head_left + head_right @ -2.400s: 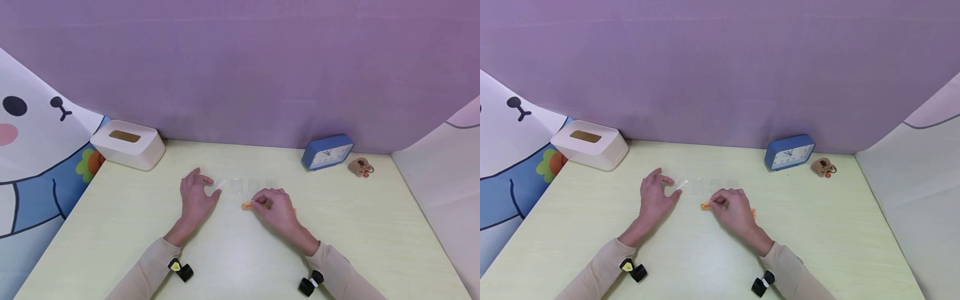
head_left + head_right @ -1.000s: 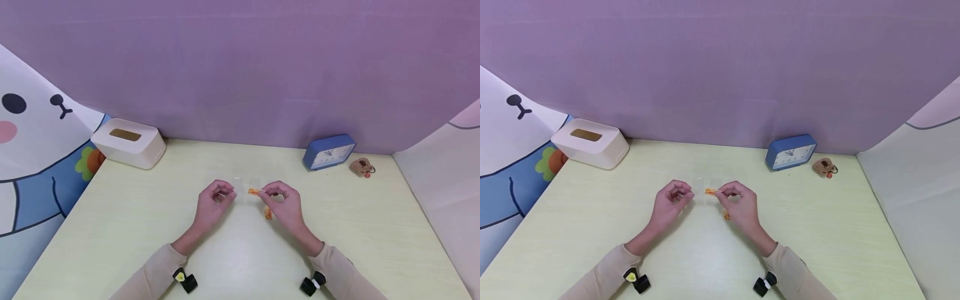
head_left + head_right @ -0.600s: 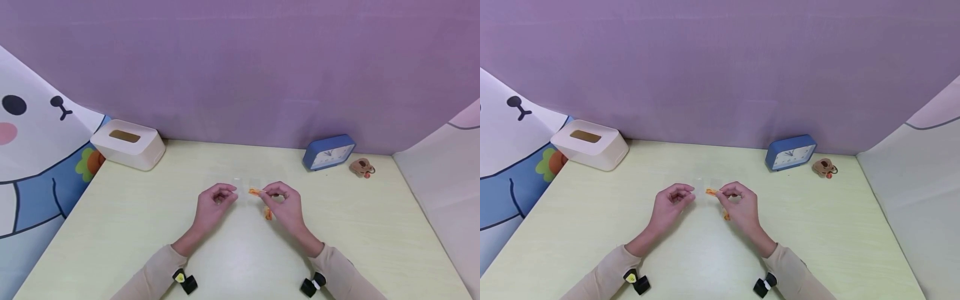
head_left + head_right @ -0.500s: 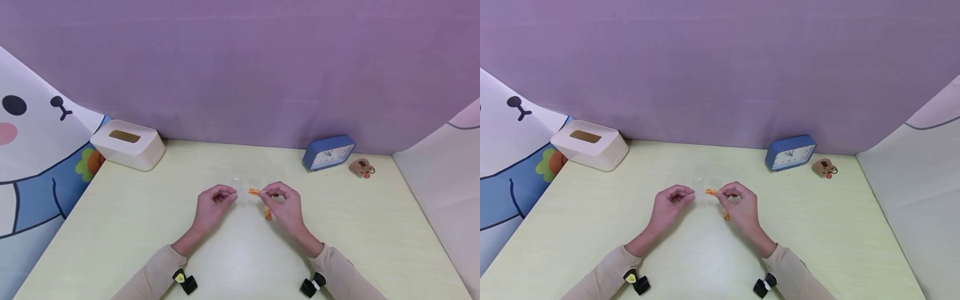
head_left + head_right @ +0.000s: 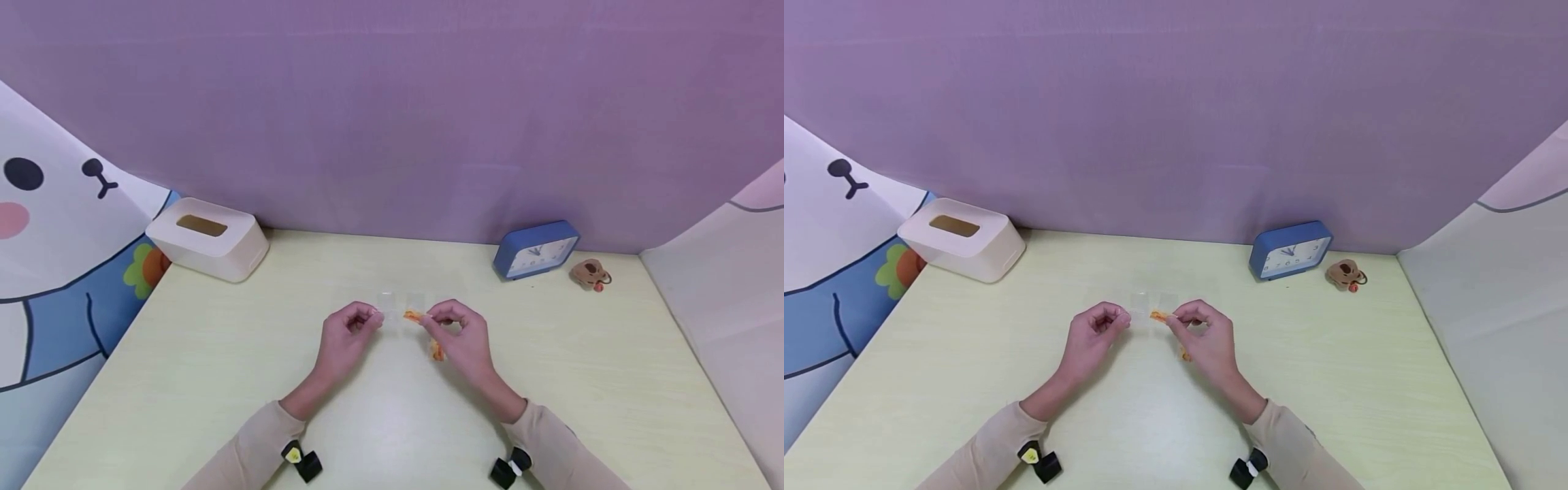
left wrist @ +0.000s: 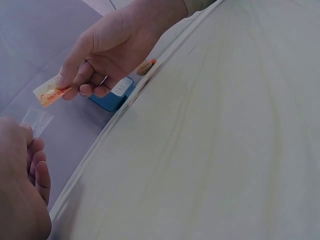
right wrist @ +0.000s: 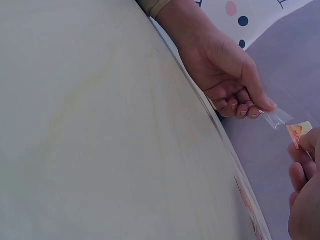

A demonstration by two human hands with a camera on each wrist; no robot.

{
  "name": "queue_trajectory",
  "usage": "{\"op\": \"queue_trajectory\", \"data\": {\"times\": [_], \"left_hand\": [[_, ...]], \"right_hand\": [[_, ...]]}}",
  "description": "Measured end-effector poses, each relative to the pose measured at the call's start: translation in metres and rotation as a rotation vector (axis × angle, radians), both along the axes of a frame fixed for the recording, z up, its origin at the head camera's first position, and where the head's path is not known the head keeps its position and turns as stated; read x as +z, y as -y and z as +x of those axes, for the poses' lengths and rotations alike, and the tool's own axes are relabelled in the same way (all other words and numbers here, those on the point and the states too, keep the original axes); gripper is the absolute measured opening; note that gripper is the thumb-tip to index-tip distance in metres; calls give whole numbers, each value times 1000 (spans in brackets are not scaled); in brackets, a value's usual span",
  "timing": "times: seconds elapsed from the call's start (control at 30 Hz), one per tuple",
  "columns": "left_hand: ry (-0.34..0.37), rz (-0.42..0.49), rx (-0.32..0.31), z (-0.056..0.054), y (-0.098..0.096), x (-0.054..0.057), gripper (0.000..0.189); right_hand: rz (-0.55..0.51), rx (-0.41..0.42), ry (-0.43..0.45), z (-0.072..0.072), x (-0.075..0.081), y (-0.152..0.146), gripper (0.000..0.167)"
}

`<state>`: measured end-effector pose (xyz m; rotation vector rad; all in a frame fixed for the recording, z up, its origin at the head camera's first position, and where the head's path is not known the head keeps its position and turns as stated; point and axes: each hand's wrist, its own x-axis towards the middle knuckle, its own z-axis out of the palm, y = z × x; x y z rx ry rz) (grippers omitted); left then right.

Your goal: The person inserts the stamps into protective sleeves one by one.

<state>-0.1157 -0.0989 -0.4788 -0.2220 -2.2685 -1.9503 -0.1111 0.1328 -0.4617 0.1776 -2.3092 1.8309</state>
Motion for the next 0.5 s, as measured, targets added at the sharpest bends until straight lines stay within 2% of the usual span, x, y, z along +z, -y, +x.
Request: {"op": "queue_trajectory", "data": {"times": [0.5], "left_hand": [[-12, 10, -16, 0, -1, -2, 7]], "right_hand": [[14, 7, -22, 1, 0, 1, 10]]}}
